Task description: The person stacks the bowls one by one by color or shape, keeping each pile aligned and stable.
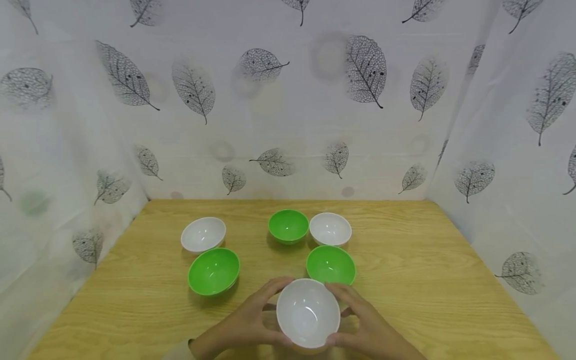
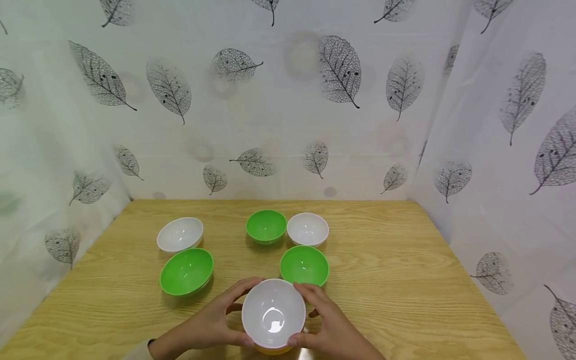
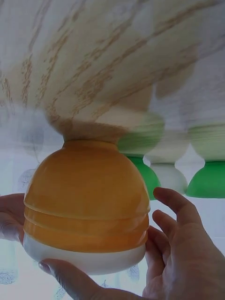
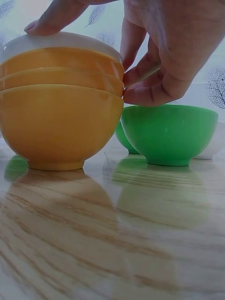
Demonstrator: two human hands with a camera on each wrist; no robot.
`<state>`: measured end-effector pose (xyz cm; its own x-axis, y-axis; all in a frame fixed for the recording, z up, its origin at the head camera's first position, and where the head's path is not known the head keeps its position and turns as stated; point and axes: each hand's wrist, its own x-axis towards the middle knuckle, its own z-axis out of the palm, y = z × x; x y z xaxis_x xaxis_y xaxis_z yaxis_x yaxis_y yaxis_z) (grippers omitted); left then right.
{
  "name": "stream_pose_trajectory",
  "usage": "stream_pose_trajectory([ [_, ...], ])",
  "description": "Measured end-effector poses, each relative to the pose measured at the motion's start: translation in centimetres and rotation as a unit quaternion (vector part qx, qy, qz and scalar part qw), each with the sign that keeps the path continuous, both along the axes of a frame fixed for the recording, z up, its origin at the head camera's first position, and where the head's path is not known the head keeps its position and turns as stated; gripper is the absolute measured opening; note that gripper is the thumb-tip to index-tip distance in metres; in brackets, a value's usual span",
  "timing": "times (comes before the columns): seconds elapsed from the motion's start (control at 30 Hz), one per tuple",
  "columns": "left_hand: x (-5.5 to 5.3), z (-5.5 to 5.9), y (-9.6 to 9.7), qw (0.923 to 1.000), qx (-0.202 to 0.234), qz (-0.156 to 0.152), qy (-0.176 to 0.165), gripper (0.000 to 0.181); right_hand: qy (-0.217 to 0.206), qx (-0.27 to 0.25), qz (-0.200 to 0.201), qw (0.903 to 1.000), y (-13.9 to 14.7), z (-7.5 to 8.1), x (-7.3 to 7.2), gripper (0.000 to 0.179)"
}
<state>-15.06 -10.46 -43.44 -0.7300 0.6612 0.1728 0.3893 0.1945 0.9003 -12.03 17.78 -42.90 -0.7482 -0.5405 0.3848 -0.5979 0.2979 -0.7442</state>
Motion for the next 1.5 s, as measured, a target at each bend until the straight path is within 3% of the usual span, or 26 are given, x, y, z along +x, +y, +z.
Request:
stream_pose_trajectory([
  [0.23, 0.1, 0.3, 0.1, 0.9997, -0.005, 0.0, -0.025, 0.089, -0.01, -0.008, -0.001, 0.9999, 0.1, -0.2, 0.2, 0.082],
  [0.5, 0.2, 1.0, -0.1, 0.997, -0.069, 0.008, 0.035, 0.091, 0.011, -0.014, 0.006, 0.9998, 0.2, -0.2, 0.1, 0.082],
  [0.7, 0.1, 1.0, -0.1, 0.9957, -0.085, 0.009, 0.036, 0.092, 0.025, -0.011, 0.004, 0.9996, 0.2, -0.3, 0.0, 0.082],
  [0.87, 0.1, 1.4, -0.2, 0.9956, -0.079, 0.012, 0.049, 0.099, -0.014, -0.005, -0.026, 0.9996, 0.3, 0.3, 0.2, 0.067],
  [0.93, -0.1, 2.2, -0.5, 0.9928, -0.09, 0.014, 0.078, 0.092, -0.028, -0.012, -0.053, 0.9982, 0.3, 0.6, 0.2, 0.06],
  [1.03, -1.4, 4.3, -1.1, 0.9828, -0.097, 0.013, 0.157, 0.07, -0.026, -0.03, -0.106, 0.9936, 0.4, 1.2, -0.3, 0.051],
  [1.17, -4.1, 7.8, -1.4, 0.9671, -0.047, 0.02, 0.249, 0.04, -0.034, -0.067, -0.165, 0.9835, 1.2, 2.5, -1.2, 0.04],
  [1.37, -7.4, 12.4, 0.4, 0.9647, 0.004, 0.061, 0.256, 0.034, -0.03, -0.094, -0.203, 0.9743, 2.2, 4.9, -2.4, 0.033],
  [1.5, -9.7, 13.6, 2.1, 0.9667, 0.022, 0.062, 0.247, 0.035, -0.026, -0.111, -0.195, 0.9742, 2.5, 6.1, -3.2, 0.035],
])
